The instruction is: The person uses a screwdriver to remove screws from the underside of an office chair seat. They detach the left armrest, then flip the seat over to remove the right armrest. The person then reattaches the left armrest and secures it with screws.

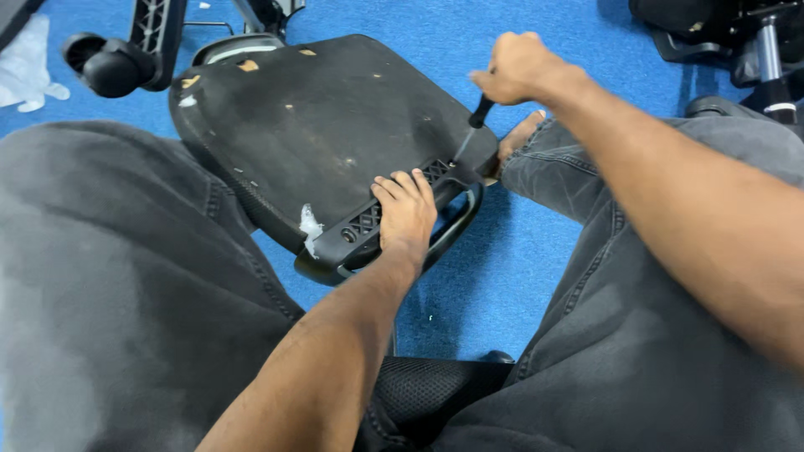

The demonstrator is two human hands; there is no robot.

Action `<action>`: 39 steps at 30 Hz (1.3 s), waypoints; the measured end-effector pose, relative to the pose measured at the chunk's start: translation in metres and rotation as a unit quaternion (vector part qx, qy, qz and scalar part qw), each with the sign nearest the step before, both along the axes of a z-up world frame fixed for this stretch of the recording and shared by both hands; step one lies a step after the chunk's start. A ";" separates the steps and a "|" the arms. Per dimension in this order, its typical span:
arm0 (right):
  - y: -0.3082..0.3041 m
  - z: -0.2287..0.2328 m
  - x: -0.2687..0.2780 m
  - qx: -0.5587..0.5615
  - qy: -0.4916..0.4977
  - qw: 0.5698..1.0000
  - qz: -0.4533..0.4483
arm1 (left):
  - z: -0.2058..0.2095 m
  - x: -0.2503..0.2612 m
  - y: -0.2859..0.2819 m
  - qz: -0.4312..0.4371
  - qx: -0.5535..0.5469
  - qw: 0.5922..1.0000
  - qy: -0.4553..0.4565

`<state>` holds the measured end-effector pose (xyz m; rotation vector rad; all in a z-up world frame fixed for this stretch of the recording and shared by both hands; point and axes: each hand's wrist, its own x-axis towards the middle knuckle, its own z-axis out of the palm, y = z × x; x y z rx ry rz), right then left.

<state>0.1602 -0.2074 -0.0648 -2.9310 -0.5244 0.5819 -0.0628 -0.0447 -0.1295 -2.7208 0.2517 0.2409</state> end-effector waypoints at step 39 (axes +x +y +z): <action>-0.022 0.004 -0.012 0.069 -0.014 0.997 -0.032 | 0.032 -0.001 0.000 -0.009 0.002 0.996 0.094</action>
